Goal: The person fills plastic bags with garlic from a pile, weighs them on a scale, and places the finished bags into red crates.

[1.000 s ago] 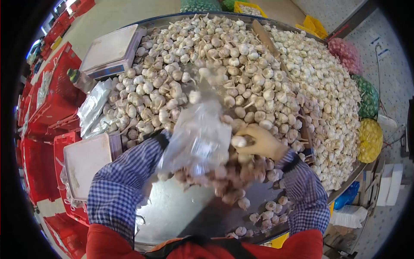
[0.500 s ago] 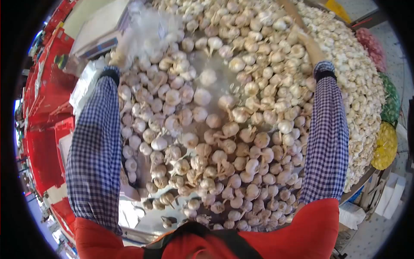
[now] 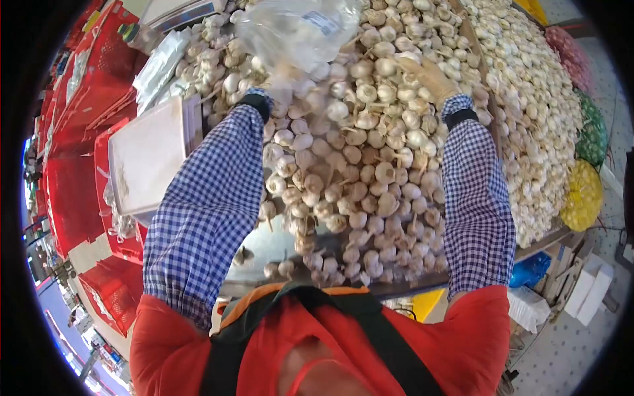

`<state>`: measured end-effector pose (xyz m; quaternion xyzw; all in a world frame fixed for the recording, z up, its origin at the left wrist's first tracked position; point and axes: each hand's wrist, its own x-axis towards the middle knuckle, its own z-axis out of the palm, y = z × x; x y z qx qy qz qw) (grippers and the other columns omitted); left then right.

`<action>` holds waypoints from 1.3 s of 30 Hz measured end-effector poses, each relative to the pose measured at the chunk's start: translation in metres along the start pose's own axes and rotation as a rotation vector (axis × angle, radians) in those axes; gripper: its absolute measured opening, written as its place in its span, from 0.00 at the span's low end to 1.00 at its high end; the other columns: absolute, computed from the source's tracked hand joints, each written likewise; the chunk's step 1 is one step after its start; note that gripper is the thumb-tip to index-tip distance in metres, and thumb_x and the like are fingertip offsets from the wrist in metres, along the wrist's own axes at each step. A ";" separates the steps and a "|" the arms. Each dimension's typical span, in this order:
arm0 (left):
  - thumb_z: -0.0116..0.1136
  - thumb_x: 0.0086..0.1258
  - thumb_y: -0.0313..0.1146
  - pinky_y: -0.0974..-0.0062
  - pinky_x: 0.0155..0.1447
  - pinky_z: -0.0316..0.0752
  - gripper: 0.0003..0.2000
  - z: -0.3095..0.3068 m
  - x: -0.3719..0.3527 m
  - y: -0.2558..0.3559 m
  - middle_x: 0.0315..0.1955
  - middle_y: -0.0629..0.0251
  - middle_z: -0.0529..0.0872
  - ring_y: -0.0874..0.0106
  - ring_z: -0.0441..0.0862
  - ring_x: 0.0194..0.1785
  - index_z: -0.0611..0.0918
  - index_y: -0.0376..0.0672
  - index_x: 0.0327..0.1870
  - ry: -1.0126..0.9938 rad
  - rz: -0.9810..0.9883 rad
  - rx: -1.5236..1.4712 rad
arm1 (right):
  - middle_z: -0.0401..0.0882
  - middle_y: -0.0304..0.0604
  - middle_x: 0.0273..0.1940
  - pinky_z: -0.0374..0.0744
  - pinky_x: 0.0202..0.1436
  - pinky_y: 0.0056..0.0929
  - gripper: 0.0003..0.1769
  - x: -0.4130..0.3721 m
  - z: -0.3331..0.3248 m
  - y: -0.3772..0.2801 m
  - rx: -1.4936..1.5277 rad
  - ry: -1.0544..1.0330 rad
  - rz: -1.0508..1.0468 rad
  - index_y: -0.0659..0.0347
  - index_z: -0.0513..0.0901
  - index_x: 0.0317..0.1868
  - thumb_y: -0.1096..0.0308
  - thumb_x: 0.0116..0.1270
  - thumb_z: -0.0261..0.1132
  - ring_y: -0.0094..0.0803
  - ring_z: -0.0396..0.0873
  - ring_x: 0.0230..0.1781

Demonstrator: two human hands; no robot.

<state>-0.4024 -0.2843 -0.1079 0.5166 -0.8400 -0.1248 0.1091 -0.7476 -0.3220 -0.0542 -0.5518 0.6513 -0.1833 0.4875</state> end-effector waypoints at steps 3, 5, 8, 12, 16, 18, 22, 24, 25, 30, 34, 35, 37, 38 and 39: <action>0.55 0.65 0.34 0.62 0.63 0.69 0.19 -0.025 -0.054 0.057 0.51 0.53 0.77 0.49 0.74 0.55 0.76 0.44 0.58 0.054 0.046 -0.089 | 0.52 0.52 0.74 0.53 0.75 0.37 0.40 -0.069 0.023 -0.004 0.090 -0.264 -0.048 0.62 0.64 0.68 0.42 0.65 0.60 0.43 0.52 0.74; 0.55 0.65 0.34 0.62 0.62 0.69 0.19 -0.037 -0.065 0.086 0.51 0.53 0.78 0.49 0.74 0.55 0.76 0.43 0.58 0.095 0.084 -0.146 | 0.54 0.52 0.73 0.54 0.75 0.36 0.36 -0.143 0.037 -0.015 -0.255 -0.245 -0.395 0.65 0.68 0.64 0.47 0.64 0.63 0.41 0.54 0.73; 0.56 0.65 0.33 0.61 0.62 0.69 0.19 -0.055 -0.121 0.108 0.51 0.53 0.78 0.49 0.74 0.54 0.76 0.43 0.57 0.136 0.128 -0.245 | 0.65 0.55 0.66 0.70 0.62 0.32 0.25 -0.261 0.037 0.019 0.019 0.172 -0.588 0.66 0.72 0.59 0.63 0.64 0.64 0.39 0.64 0.66; 0.56 0.65 0.33 0.61 0.62 0.69 0.19 -0.084 -0.234 0.075 0.50 0.54 0.78 0.49 0.74 0.54 0.77 0.42 0.57 0.177 0.183 -0.383 | 0.79 0.38 0.48 0.76 0.52 0.27 0.23 -0.439 0.021 0.087 0.247 0.257 -0.121 0.63 0.74 0.58 0.67 0.64 0.64 0.28 0.77 0.46; 0.52 0.62 0.24 0.63 0.42 0.75 0.10 -0.099 -0.304 0.057 0.30 0.56 0.83 0.59 0.81 0.35 0.80 0.39 0.44 0.147 -0.021 0.131 | 0.82 0.47 0.43 0.78 0.48 0.28 0.21 -0.549 0.037 0.163 -0.251 0.005 0.435 0.63 0.78 0.52 0.62 0.62 0.66 0.31 0.81 0.44; 0.50 0.59 0.20 0.61 0.41 0.75 0.13 -0.110 -0.335 0.064 0.30 0.56 0.83 0.58 0.82 0.35 0.80 0.40 0.44 0.021 -0.104 0.550 | 0.83 0.48 0.43 0.78 0.48 0.29 0.21 -0.565 0.060 0.167 -0.507 -0.010 0.407 0.62 0.79 0.52 0.60 0.61 0.67 0.34 0.82 0.43; 0.49 0.58 0.19 0.62 0.47 0.76 0.14 -0.115 -0.373 0.096 0.33 0.57 0.84 0.54 0.81 0.39 0.79 0.39 0.44 0.102 -0.080 -0.074 | 0.84 0.49 0.42 0.78 0.48 0.32 0.17 -0.514 0.096 0.136 -0.414 0.252 -0.022 0.60 0.81 0.50 0.63 0.63 0.65 0.40 0.82 0.41; 0.48 0.58 0.19 0.64 0.48 0.75 0.14 -0.103 -0.394 0.123 0.35 0.55 0.84 0.55 0.82 0.42 0.78 0.39 0.45 -0.009 -0.248 -0.303 | 0.83 0.49 0.40 0.78 0.44 0.31 0.10 -0.454 0.107 0.080 -0.305 0.367 -0.295 0.62 0.83 0.45 0.68 0.67 0.61 0.39 0.82 0.39; 0.48 0.61 0.20 0.66 0.48 0.75 0.12 -0.104 -0.402 0.140 0.34 0.55 0.83 0.59 0.81 0.41 0.77 0.39 0.46 -0.055 -0.275 -0.428 | 0.82 0.49 0.35 0.76 0.39 0.32 0.07 -0.438 0.116 0.097 -0.251 0.450 -0.420 0.63 0.82 0.39 0.69 0.66 0.62 0.40 0.81 0.34; 0.44 0.73 0.26 0.76 0.47 0.72 0.07 -0.112 -0.449 0.175 0.33 0.63 0.80 0.72 0.77 0.40 0.74 0.38 0.45 -0.219 -0.465 -0.984 | 0.84 0.48 0.39 0.78 0.40 0.43 0.12 -0.198 0.161 0.025 -0.931 0.348 -0.328 0.54 0.84 0.45 0.66 0.65 0.55 0.43 0.82 0.39; 0.42 0.63 0.18 0.78 0.48 0.73 0.12 -0.111 -0.484 0.179 0.34 0.63 0.82 0.74 0.79 0.41 0.76 0.36 0.45 -0.043 -0.630 -0.832 | 0.85 0.44 0.45 0.79 0.41 0.53 0.15 -0.140 0.183 0.009 -1.348 0.060 -0.227 0.57 0.85 0.46 0.67 0.65 0.54 0.44 0.83 0.47; 0.42 0.62 0.18 0.79 0.49 0.73 0.13 -0.110 -0.487 0.179 0.35 0.63 0.82 0.75 0.79 0.41 0.77 0.36 0.45 0.036 -0.719 -0.880 | 0.85 0.45 0.45 0.79 0.41 0.51 0.14 -0.145 0.182 0.009 -1.236 0.086 -0.207 0.58 0.85 0.45 0.66 0.64 0.56 0.44 0.83 0.45; 0.44 0.62 0.17 0.81 0.49 0.73 0.14 -0.114 -0.488 0.175 0.38 0.66 0.83 0.77 0.79 0.42 0.78 0.36 0.46 0.121 -0.848 -1.046 | 0.84 0.49 0.40 0.79 0.42 0.46 0.14 -0.144 0.173 0.025 -0.964 0.223 -0.272 0.58 0.85 0.41 0.63 0.58 0.60 0.46 0.82 0.42; 0.44 0.62 0.17 0.81 0.49 0.73 0.14 -0.114 -0.489 0.170 0.38 0.66 0.83 0.77 0.79 0.42 0.78 0.36 0.46 0.121 -0.844 -1.047 | 0.82 0.51 0.39 0.79 0.45 0.42 0.15 -0.181 0.161 0.007 -0.831 0.293 -0.325 0.60 0.83 0.42 0.63 0.56 0.64 0.47 0.81 0.41; 0.46 0.63 0.18 0.82 0.48 0.73 0.13 -0.112 -0.491 0.165 0.38 0.67 0.83 0.78 0.78 0.42 0.78 0.37 0.46 0.129 -0.853 -1.047 | 0.81 0.51 0.40 0.79 0.46 0.37 0.19 -0.205 0.152 0.017 -0.567 0.445 -0.653 0.62 0.80 0.45 0.63 0.54 0.69 0.43 0.81 0.41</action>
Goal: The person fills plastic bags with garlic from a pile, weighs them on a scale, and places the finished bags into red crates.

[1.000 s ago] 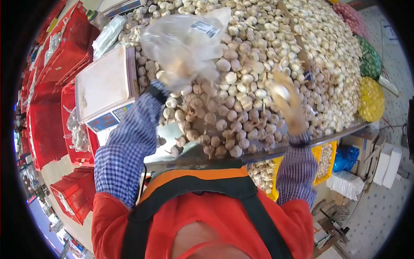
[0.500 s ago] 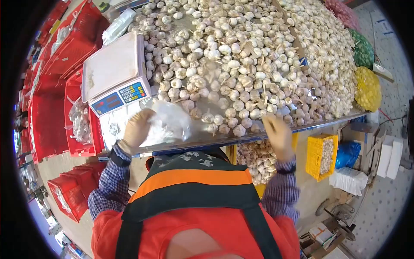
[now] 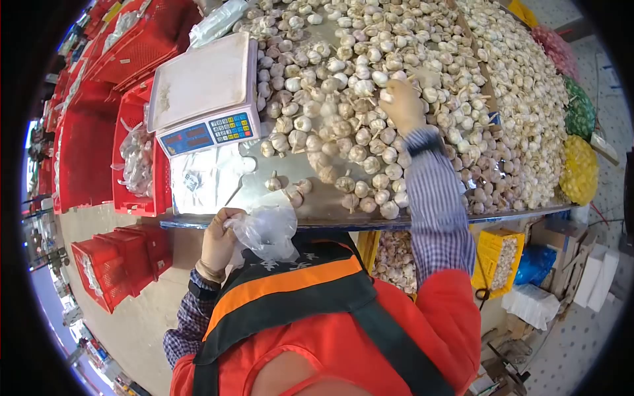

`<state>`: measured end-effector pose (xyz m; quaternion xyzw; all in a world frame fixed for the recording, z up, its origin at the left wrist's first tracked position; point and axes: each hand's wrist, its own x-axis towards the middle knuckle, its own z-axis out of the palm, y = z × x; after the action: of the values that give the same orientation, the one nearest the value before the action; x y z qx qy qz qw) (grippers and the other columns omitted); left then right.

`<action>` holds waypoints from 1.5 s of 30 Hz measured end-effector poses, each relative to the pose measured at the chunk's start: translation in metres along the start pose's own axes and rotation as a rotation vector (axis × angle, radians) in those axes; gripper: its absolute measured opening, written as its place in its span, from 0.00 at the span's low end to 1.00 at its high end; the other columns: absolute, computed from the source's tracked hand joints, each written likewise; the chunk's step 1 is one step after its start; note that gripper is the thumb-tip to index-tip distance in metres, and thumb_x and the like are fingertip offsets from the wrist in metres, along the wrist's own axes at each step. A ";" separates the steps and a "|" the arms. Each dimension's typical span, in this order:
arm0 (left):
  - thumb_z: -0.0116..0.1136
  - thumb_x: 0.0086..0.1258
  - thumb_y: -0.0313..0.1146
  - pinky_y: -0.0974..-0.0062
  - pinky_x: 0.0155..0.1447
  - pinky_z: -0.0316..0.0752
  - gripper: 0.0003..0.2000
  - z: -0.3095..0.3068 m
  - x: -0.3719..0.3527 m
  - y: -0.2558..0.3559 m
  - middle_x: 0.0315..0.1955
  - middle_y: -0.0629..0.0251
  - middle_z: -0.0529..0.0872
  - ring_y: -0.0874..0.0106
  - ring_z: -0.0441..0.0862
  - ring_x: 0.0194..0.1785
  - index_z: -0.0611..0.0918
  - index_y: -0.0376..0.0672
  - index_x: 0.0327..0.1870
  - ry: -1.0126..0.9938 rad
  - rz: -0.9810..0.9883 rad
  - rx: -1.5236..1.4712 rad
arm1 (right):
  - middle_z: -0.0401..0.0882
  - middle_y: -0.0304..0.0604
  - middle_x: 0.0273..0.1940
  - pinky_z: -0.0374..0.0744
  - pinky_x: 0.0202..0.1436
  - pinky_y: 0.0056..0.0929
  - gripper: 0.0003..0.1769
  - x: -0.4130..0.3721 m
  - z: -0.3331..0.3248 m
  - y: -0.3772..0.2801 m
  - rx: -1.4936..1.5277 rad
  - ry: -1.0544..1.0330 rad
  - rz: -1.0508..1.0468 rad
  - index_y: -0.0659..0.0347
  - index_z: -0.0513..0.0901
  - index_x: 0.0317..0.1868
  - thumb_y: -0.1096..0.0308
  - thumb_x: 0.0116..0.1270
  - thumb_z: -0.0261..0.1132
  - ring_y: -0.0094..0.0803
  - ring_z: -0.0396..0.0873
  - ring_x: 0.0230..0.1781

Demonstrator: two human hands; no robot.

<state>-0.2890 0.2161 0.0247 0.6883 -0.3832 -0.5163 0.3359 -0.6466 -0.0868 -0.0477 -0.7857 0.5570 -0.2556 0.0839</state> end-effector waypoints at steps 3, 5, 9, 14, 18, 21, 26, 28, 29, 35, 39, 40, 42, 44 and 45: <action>0.48 0.66 0.19 0.83 0.47 0.73 0.10 0.001 0.012 -0.007 0.38 0.69 0.82 0.79 0.78 0.42 0.78 0.37 0.46 -0.074 -0.060 -0.085 | 0.80 0.47 0.44 0.77 0.49 0.31 0.24 -0.057 -0.059 -0.036 0.523 -0.087 0.297 0.60 0.78 0.49 0.68 0.51 0.75 0.35 0.79 0.45; 0.47 0.66 0.19 0.84 0.47 0.73 0.11 0.011 0.030 -0.017 0.37 0.69 0.82 0.80 0.78 0.41 0.78 0.38 0.47 -0.133 -0.077 -0.266 | 0.80 0.42 0.45 0.77 0.50 0.33 0.26 -0.086 -0.083 -0.049 0.403 -0.011 0.120 0.57 0.79 0.49 0.65 0.50 0.77 0.34 0.79 0.46; 0.46 0.65 0.18 0.86 0.43 0.71 0.12 0.034 0.047 0.004 0.36 0.69 0.80 0.81 0.75 0.38 0.77 0.37 0.47 -0.289 -0.045 0.029 | 0.79 0.41 0.47 0.78 0.49 0.28 0.26 -0.117 -0.107 -0.095 0.683 -0.013 0.241 0.57 0.78 0.52 0.73 0.51 0.75 0.32 0.79 0.46; 0.46 0.64 0.19 0.84 0.47 0.70 0.13 0.054 0.052 0.004 0.38 0.70 0.79 0.81 0.74 0.40 0.78 0.38 0.47 -0.382 0.074 -0.026 | 0.78 0.43 0.43 0.78 0.45 0.30 0.24 -0.133 -0.103 -0.113 0.651 0.073 0.257 0.59 0.76 0.47 0.67 0.51 0.76 0.35 0.80 0.41; 0.46 0.63 0.18 0.84 0.46 0.70 0.13 0.058 0.046 0.000 0.38 0.70 0.79 0.81 0.74 0.40 0.78 0.38 0.47 -0.373 0.083 -0.078 | 0.80 0.46 0.38 0.79 0.39 0.29 0.26 -0.137 -0.107 -0.117 0.361 0.081 0.260 0.62 0.77 0.47 0.60 0.51 0.76 0.33 0.81 0.38; 0.45 0.63 0.18 0.84 0.45 0.70 0.14 0.058 0.039 0.001 0.36 0.70 0.79 0.81 0.73 0.38 0.78 0.39 0.47 -0.350 0.047 -0.060 | 0.80 0.48 0.38 0.79 0.39 0.30 0.27 -0.137 -0.104 -0.119 0.392 0.098 0.281 0.62 0.76 0.47 0.57 0.51 0.76 0.34 0.81 0.37; 0.46 0.64 0.19 0.84 0.42 0.70 0.13 0.054 0.039 -0.006 0.34 0.72 0.79 0.82 0.72 0.35 0.78 0.39 0.47 -0.377 0.075 -0.022 | 0.78 0.40 0.45 0.79 0.42 0.22 0.20 -0.140 -0.096 -0.132 0.858 0.067 0.302 0.59 0.75 0.53 0.72 0.61 0.69 0.24 0.77 0.40; 0.47 0.65 0.19 0.84 0.41 0.70 0.12 0.049 0.040 -0.007 0.34 0.72 0.78 0.82 0.72 0.35 0.78 0.39 0.47 -0.393 0.084 -0.035 | 0.78 0.39 0.46 0.79 0.42 0.21 0.20 -0.144 -0.100 -0.139 0.925 0.056 0.302 0.58 0.75 0.53 0.72 0.61 0.68 0.23 0.77 0.40; 0.48 0.66 0.21 0.84 0.41 0.70 0.11 0.045 0.041 -0.008 0.33 0.72 0.78 0.83 0.72 0.34 0.79 0.39 0.47 -0.401 0.103 -0.026 | 0.78 0.39 0.46 0.79 0.41 0.20 0.21 -0.148 -0.101 -0.143 1.000 0.039 0.303 0.57 0.75 0.54 0.73 0.61 0.68 0.23 0.77 0.40; 0.53 0.68 0.24 0.83 0.39 0.70 0.09 -0.011 0.052 -0.018 0.30 0.72 0.79 0.82 0.73 0.32 0.79 0.39 0.48 -0.345 0.127 0.066 | 0.82 0.47 0.43 0.78 0.38 0.24 0.24 -0.246 -0.155 -0.107 0.278 -0.046 0.909 0.63 0.76 0.54 0.63 0.59 0.70 0.29 0.82 0.39; 0.55 0.65 0.25 0.75 0.39 0.75 0.10 -0.027 0.061 -0.013 0.31 0.61 0.83 0.70 0.82 0.35 0.79 0.41 0.47 -0.291 0.409 0.349 | 0.80 0.53 0.49 0.75 0.53 0.37 0.33 -0.258 -0.133 -0.139 -0.353 -0.225 0.580 0.65 0.75 0.56 0.56 0.54 0.73 0.43 0.78 0.51; 0.57 0.61 0.25 0.70 0.43 0.77 0.13 -0.027 0.062 -0.008 0.35 0.55 0.84 0.61 0.84 0.40 0.79 0.43 0.47 -0.311 0.462 0.382 | 0.79 0.54 0.52 0.73 0.57 0.40 0.36 -0.231 -0.117 -0.179 -0.044 -0.028 0.488 0.65 0.74 0.57 0.55 0.52 0.74 0.46 0.76 0.55; 0.57 0.60 0.24 0.69 0.43 0.78 0.14 -0.023 0.060 0.004 0.37 0.56 0.84 0.60 0.84 0.41 0.78 0.43 0.47 -0.368 0.556 0.420 | 0.74 0.56 0.57 0.73 0.60 0.40 0.44 -0.193 -0.074 -0.252 0.327 -0.028 0.280 0.64 0.69 0.63 0.52 0.49 0.75 0.49 0.75 0.56; 0.59 0.56 0.25 0.66 0.40 0.78 0.16 -0.025 0.064 0.002 0.35 0.59 0.83 0.59 0.83 0.38 0.78 0.45 0.47 -0.402 0.782 0.413 | 0.77 0.55 0.53 0.77 0.51 0.37 0.38 -0.165 -0.039 -0.314 0.194 0.020 0.000 0.62 0.68 0.64 0.59 0.54 0.70 0.47 0.78 0.51; 0.59 0.56 0.25 0.66 0.40 0.78 0.16 -0.033 0.066 0.004 0.35 0.59 0.83 0.59 0.83 0.38 0.78 0.45 0.47 -0.422 0.791 0.413 | 0.77 0.55 0.53 0.77 0.51 0.37 0.38 -0.165 -0.025 -0.313 0.184 0.029 0.016 0.62 0.68 0.64 0.59 0.54 0.70 0.47 0.78 0.51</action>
<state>-0.2465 0.1589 0.0060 0.4228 -0.7690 -0.3907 0.2780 -0.4402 0.1831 0.0532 -0.7666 0.5383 -0.3164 0.1499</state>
